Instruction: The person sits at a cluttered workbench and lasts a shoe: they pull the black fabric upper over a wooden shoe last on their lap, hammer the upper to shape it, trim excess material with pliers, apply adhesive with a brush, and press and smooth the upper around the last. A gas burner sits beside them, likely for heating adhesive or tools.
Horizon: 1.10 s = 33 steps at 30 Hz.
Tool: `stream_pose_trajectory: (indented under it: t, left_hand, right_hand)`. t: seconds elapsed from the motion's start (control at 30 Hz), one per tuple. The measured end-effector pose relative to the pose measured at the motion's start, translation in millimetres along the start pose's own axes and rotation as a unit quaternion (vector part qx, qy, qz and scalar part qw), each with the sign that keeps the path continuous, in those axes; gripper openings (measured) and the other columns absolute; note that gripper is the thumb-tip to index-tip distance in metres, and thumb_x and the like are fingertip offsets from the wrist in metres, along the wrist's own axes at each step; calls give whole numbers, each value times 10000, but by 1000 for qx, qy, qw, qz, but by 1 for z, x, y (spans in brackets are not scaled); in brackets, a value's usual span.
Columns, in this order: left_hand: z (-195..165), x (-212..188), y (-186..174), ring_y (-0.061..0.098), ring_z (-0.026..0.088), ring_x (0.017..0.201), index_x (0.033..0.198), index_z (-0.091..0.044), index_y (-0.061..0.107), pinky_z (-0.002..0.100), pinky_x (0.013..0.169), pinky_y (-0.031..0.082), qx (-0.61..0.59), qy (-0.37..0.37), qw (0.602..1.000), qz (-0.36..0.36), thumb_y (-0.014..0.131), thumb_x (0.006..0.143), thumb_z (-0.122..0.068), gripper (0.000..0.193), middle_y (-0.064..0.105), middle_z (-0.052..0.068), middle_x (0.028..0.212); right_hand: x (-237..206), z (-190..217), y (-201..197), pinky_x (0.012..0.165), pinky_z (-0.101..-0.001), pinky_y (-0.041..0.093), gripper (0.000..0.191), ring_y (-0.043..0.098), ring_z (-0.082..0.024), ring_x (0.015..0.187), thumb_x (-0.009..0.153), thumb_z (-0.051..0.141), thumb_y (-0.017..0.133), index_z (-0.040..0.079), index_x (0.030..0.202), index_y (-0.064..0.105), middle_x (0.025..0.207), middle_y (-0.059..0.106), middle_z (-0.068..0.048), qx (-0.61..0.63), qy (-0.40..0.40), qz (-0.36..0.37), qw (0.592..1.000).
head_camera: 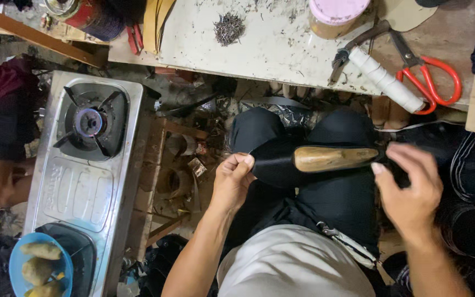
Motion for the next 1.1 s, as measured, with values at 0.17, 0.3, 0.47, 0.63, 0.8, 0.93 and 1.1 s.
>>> stream_pose_trajectory:
  t: [0.17,0.3,0.47,0.63,0.8,0.93,1.1]
  left_hand:
    - [-4,-27,25,618,113,743,962,-9,688,276,699,511,26,21,999,-26,684,984,-83,77,693,44,892]
    - [2,-45,42,650,126,770,939,-12,679,311,718,547,12,14,999,-45,678,974,-113,107,695,48,887]
    - [-9,-62,63,699,181,873,959,-6,672,373,836,603,-13,16,1000,-1,684,974,-136,132,681,97,964]
    - [-94,-88,104,653,248,1082,1063,-10,668,384,1003,519,414,336,844,64,824,846,-204,330,659,147,1108]
    - [-86,-50,140,569,295,1353,1323,8,646,409,1185,407,386,239,861,230,723,937,-228,459,649,182,1383]
    - [-61,-26,126,597,299,1325,1273,18,686,397,1152,430,419,174,867,204,714,937,-229,418,677,186,1356]
    - [-33,-17,99,601,315,1313,1284,10,662,388,1121,436,404,107,886,198,673,937,-246,431,668,195,1351]
  right_hand:
    - [-23,117,48,992,-477,465,292,637,-260,997,747,147,864,92,991,714,1061,685,-59,31,-218,51,974]
    - [-22,149,69,1085,-536,396,360,563,-271,1141,784,156,858,83,1114,735,1099,625,-70,-70,-248,-19,966]
    - [3,157,59,1095,-536,389,331,630,-247,1046,750,146,860,90,1051,737,1038,662,-47,-34,-274,13,961]
    - [37,149,24,1076,-499,464,354,675,-288,992,708,175,865,67,1002,702,1006,685,-85,53,-204,76,975]
    - [48,110,65,844,-282,541,339,703,-171,902,707,74,830,19,1019,709,991,728,-53,266,5,201,943]
    - [17,63,125,755,-243,516,270,646,-79,815,726,15,812,4,989,749,891,728,-16,395,231,252,853]
    - [-8,39,148,768,-227,509,249,637,-58,828,750,10,811,4,990,748,903,711,-6,428,252,256,829]
Point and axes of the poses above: each hand's wrist, its own x-axis towards the middle knuckle, its own y-axis out of the palm, z = x × y, the point moved 9 cm from there along x, towards the middle knuckle
